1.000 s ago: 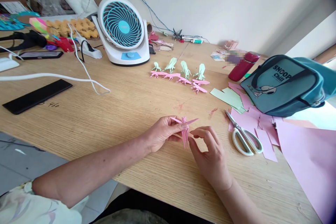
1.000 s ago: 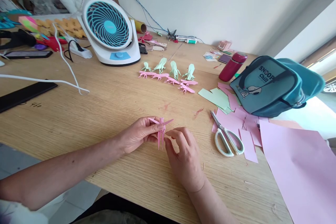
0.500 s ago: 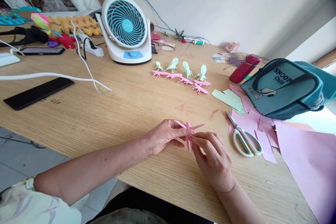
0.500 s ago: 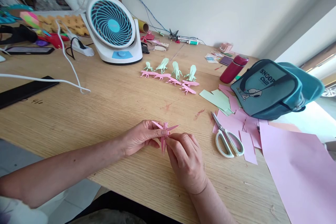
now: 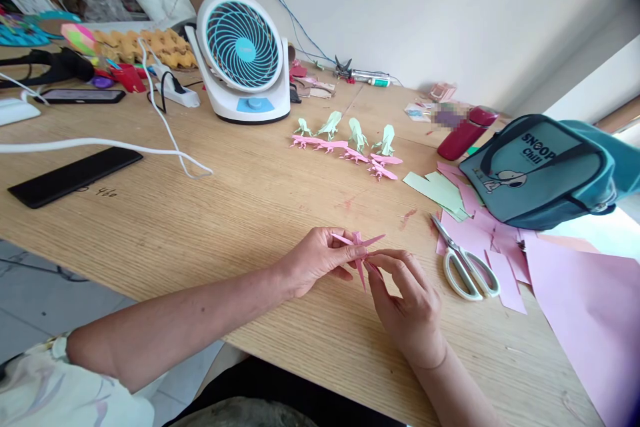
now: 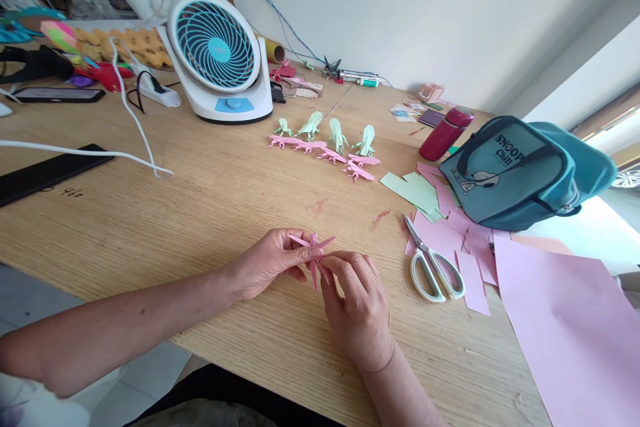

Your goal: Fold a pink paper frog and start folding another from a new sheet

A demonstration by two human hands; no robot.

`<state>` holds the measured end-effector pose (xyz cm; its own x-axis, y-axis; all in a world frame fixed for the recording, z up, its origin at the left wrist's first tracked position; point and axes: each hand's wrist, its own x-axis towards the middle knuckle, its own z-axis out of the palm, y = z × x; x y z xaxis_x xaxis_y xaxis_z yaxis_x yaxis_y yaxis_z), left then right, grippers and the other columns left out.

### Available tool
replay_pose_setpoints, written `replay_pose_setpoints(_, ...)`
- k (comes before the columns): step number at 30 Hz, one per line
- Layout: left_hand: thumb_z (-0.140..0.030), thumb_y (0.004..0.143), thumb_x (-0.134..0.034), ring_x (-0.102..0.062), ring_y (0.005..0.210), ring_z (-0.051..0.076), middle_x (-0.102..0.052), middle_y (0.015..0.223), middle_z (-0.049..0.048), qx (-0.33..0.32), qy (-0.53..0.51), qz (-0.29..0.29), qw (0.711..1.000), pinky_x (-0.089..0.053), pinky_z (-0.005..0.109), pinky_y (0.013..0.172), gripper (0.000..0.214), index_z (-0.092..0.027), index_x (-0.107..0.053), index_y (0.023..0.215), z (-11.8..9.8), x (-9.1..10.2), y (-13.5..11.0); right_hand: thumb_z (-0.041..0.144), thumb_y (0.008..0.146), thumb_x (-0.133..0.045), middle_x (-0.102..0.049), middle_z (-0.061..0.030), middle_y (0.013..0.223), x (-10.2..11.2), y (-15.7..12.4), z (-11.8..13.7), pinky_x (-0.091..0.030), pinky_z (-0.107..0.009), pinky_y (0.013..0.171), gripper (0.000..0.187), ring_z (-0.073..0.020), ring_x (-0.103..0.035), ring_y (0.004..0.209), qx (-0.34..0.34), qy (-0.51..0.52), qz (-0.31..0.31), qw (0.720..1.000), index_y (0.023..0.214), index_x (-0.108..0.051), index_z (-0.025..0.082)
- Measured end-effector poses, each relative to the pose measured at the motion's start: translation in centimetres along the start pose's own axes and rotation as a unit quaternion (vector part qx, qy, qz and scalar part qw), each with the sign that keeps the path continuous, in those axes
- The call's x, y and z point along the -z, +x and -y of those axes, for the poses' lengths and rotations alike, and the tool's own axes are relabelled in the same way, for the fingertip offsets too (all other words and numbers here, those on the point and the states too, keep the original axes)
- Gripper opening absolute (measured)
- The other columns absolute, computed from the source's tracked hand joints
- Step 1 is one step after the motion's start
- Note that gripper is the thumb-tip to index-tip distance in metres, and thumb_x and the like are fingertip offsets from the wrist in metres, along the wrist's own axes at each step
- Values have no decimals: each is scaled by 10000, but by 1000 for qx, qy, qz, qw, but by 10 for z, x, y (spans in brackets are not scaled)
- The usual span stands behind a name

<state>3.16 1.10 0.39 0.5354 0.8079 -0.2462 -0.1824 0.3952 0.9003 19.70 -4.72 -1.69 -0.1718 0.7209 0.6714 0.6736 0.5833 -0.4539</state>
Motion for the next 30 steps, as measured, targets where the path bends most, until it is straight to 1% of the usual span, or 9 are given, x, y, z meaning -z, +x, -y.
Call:
replay_pose_setpoints(3, -484, 669, -823, -614, 682, 118, -625, 732, 13, -11, 1, 1, 1000, -500, 192, 534, 409, -121, -666, 769, 2, 0, 0, 90, 900, -569, -673, -46, 885, -2, 1, 2, -509, -342, 739, 163, -186, -637, 829, -82, 53, -10, 995, 959, -634, 227)
replay_pose_setpoints(5, -447, 702, -813, -625, 688, 121, -652, 740, 24, -18, 1, 2, 1000, -505, 194, 546, 372, -123, -647, 781, 4, 0, 0, 152, 907, -588, -672, -35, 858, -5, 1, 2, -509, -336, 736, 89, -180, -637, 809, -152, 101, -7, 983, 913, -641, 223)
replay_pose_setpoints(7, -412, 726, -805, -641, 706, 126, -669, 752, 26, -31, 1, -1, 1000, -514, 201, 569, 340, -131, -628, 799, 5, 0, 0, 224, 908, -615, -678, -33, 851, -7, 0, 0, -518, -334, 735, 31, -181, -642, 802, -220, 164, -9, 962, 903, -645, 219)
replay_pose_setpoints(9, -388, 734, -804, -658, 721, 137, -678, 758, 23, -42, 1, -6, 999, -524, 216, 592, 325, -135, -615, 812, 5, 0, 0, 283, 903, -638, -685, -38, 853, -9, 0, -2, -530, -330, 728, 70, -184, -652, 804, -275, 232, -18, 933, 915, -646, 214)
replay_pose_setpoints(12, -376, 730, -808, -668, 724, 144, -682, 770, 20, -48, 7, -6, 999, -539, 245, 630, 319, -128, -629, 824, 5, 0, 0, 326, 897, -655, -685, -39, 843, -10, 0, -4, -537, -317, 720, 122, -179, -655, 790, -314, 297, -14, 902, 924, -646, 207)
replay_pose_setpoints(15, -372, 735, -804, -669, 713, 137, -688, 782, 22, -46, 13, -3, 999, -551, 261, 667, 311, -121, -636, 811, 5, 1, 1, 340, 904, -643, -681, -43, 859, -9, 0, -4, -533, -303, 703, 140, -170, -650, 771, -312, 296, 0, 903, 930, -637, 202)
replay_pose_setpoints(20, -388, 724, -807, -667, 730, 147, -654, 745, 12, -33, 26, 0, 999, -542, 229, 603, 319, -120, -641, 776, 6, 0, 2, 266, 948, -556, -636, -16, 786, -9, -1, -2, -486, -285, 654, 103, -151, -602, 707, -235, 166, 9, 958, 868, -589, 209)
replay_pose_setpoints(23, -389, 741, -794, -650, 727, 132, -641, 751, 5, -42, 28, 4, 999, -551, 229, 611, 305, -125, -650, 785, 7, 0, 1, 190, 944, -530, -612, -7, 793, -8, 0, -1, -466, -291, 671, 85, -152, -582, 727, -177, 102, 11, 979, 878, -574, 219)
replay_pose_setpoints(30, -427, 748, -781, -649, 716, 133, -662, 737, 21, -40, 28, 5, 999, -543, 236, 638, 332, -121, -654, 773, 5, 0, 1, 93, 922, -523, -601, -8, 803, -4, 1, 0, -456, -296, 683, 149, -158, -578, 743, -106, 47, 4, 993, 891, -578, 228)
